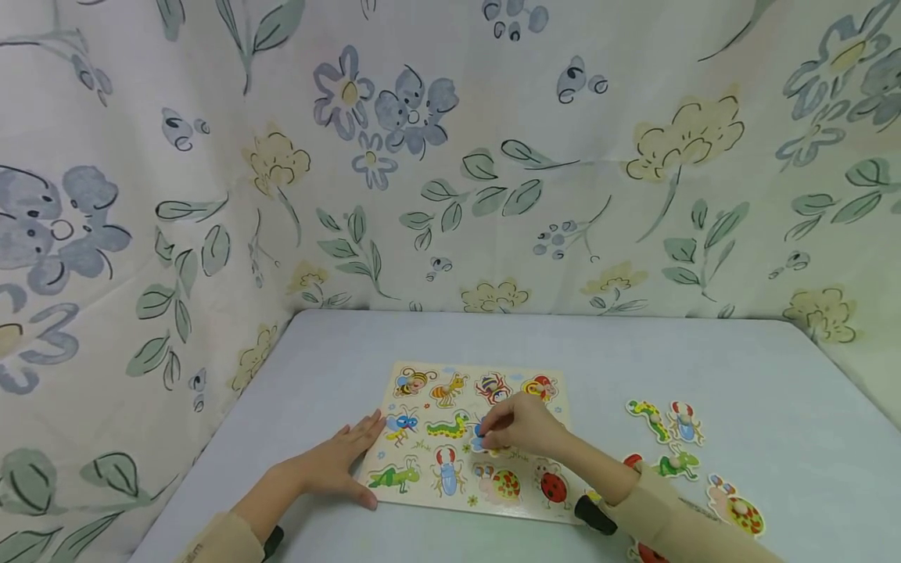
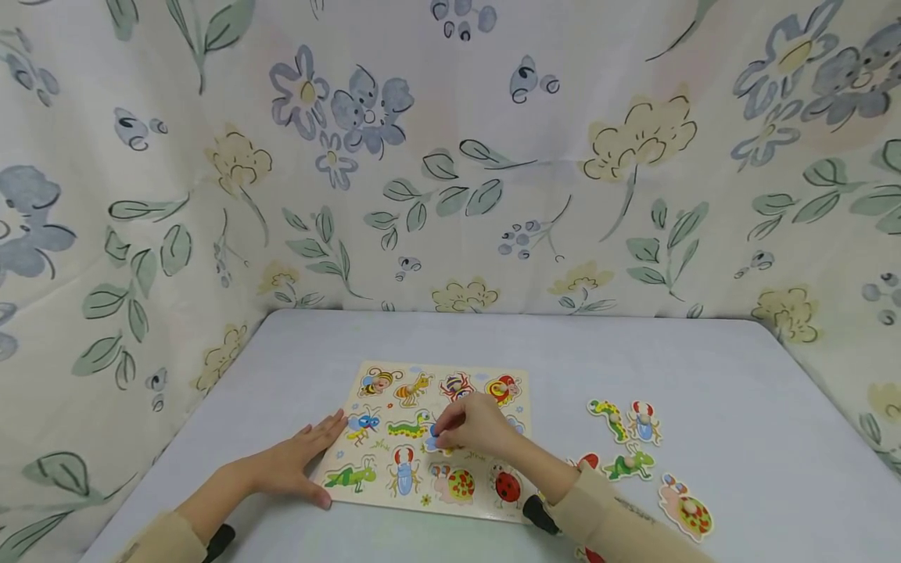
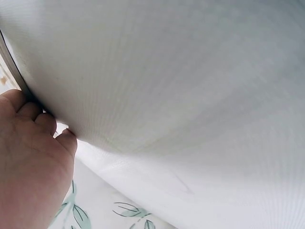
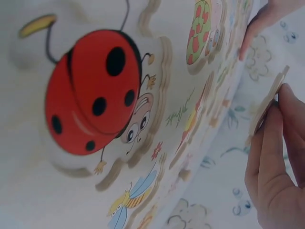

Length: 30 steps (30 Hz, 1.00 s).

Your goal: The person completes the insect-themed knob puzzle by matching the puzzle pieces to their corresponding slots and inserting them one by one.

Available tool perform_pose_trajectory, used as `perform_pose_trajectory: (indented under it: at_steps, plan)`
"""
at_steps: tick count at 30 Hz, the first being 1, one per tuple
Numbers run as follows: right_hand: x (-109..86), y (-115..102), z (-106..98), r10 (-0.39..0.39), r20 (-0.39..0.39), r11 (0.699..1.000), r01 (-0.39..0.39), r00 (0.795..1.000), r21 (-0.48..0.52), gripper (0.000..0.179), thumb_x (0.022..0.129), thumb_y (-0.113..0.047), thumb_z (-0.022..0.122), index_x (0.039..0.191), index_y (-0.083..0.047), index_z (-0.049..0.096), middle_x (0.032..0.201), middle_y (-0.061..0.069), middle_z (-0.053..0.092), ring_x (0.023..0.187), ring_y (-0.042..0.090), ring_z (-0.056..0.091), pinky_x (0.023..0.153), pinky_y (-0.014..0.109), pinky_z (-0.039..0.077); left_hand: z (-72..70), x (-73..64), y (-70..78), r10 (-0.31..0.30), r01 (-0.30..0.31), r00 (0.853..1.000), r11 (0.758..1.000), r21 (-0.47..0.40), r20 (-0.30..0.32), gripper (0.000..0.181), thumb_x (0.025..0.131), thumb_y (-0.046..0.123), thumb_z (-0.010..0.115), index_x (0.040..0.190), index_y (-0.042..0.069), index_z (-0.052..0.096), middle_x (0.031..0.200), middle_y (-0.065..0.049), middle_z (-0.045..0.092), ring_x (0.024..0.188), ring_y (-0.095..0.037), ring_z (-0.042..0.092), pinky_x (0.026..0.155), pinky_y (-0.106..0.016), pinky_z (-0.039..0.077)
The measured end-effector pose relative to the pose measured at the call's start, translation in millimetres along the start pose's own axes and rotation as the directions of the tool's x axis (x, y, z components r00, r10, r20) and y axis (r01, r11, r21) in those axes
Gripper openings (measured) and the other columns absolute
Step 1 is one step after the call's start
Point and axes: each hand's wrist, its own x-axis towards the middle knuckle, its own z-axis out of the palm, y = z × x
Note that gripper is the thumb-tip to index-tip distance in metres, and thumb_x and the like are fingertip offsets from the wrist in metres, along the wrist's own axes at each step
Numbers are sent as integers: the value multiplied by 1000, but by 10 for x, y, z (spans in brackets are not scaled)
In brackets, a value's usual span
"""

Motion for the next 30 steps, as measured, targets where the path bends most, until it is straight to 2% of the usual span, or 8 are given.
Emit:
perform_pose_trajectory:
  at_steps: [19, 27, 30]
  plan:
    - [203, -44, 208, -19, -1, 998, 19, 1000, 60, 7, 76, -3, 81, 79, -3, 75, 76, 0, 70, 63, 7, 61, 56, 20, 52, 8, -15, -28, 14, -14, 1000, 1000, 3, -5, 122, 68, 57, 80, 154, 0, 16, 161, -18, 7, 147, -36, 11, 117, -57, 11]
    - [242, -102, 261, 47, 31, 996, -49, 998, 77, 7, 75, 1, 78, 80, -3, 74, 74, -3, 68, 66, 8, 58, 56, 21, 49, 2, -4, -14, 13, -13, 1000, 1000, -2, -1, 122, 68, 57, 80, 154, 0, 16, 161, -17, 7, 147, -35, 11, 117, -56, 10]
    - [268, -113, 274, 45, 32, 997, -47, 998, 65, 8, 75, 4, 76, 79, -3, 74, 73, -3, 68, 65, 8, 57, 55, 22, 48, 2, -7, -19, 8, -8, 1000, 1000, 4, 1, 122, 68, 58, 80, 154, 1, 16, 161, -17, 7, 147, -35, 11, 117, -55, 10]
